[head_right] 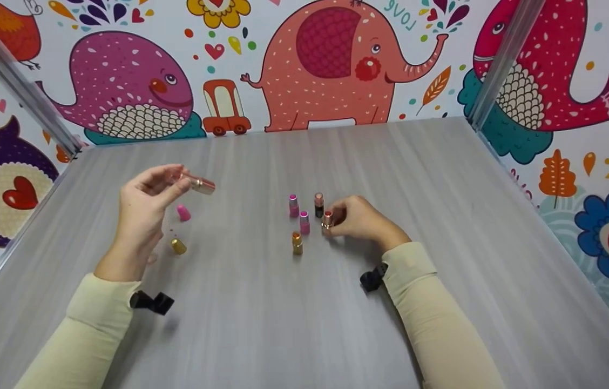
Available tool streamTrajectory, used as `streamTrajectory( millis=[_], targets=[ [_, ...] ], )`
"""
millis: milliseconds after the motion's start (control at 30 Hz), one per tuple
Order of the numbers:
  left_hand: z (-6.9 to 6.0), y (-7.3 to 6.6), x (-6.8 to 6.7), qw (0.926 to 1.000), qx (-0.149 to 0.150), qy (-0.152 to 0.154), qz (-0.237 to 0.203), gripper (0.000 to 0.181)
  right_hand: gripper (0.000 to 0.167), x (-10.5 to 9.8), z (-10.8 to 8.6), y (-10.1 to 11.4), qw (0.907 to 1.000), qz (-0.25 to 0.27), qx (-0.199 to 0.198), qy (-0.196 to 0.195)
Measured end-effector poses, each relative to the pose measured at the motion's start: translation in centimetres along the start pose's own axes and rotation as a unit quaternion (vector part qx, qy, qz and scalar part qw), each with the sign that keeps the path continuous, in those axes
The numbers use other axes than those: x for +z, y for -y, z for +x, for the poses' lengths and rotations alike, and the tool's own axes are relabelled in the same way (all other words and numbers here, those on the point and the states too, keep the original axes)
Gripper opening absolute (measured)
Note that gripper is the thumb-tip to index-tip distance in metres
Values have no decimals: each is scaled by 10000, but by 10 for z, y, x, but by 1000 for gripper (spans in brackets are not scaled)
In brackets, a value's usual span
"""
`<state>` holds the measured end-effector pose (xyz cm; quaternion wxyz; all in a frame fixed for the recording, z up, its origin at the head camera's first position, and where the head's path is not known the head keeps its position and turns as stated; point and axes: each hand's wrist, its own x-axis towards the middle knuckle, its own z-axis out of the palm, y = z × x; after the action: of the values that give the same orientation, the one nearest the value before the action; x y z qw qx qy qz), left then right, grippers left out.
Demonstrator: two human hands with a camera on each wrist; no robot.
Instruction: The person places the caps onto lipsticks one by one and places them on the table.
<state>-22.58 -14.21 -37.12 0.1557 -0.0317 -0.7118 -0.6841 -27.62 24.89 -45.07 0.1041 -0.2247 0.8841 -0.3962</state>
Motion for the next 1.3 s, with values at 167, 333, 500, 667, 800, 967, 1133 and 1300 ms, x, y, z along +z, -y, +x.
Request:
streamTrajectory(
  millis=[167, 333, 500, 667, 800, 967, 1133, 1300],
  targets=[
    [21, -1, -4, 9977, -348, 151, 556, 36, 14, -3, -1, -2, 10000, 71, -25, 25],
    [38, 2, -7, 9921, -519, 319, 1096, 35, 13, -4, 0, -3, 9999, -39, -95, -12],
    [50, 5, -9, 9850, -885, 365, 1436, 34, 14, -4, 1, -4, 9999, -141, -44, 29],
    [66, 10, -8, 9747, -971, 685, 1891, 33, 14, -6, 0, -3, 9999, -150, 1, 40],
    [77, 16, -9, 9689, -872, 744, 2195, 33, 13, -5, 2, -5, 9999, -107, -108, 48],
    [85, 23, -14, 9625, -875, 719, 2466, 33, 14, -3, 3, -6, 9996, -96, -268, 25],
    [92, 30, -19, 9565, -893, 699, 2689, 33, 14, -2, 3, -5, 9997, -141, -190, 44],
    [97, 37, -20, 9520, -896, 755, 2827, 34, 13, -2, 3, -4, 9998, -148, -80, 96]
  ],
)
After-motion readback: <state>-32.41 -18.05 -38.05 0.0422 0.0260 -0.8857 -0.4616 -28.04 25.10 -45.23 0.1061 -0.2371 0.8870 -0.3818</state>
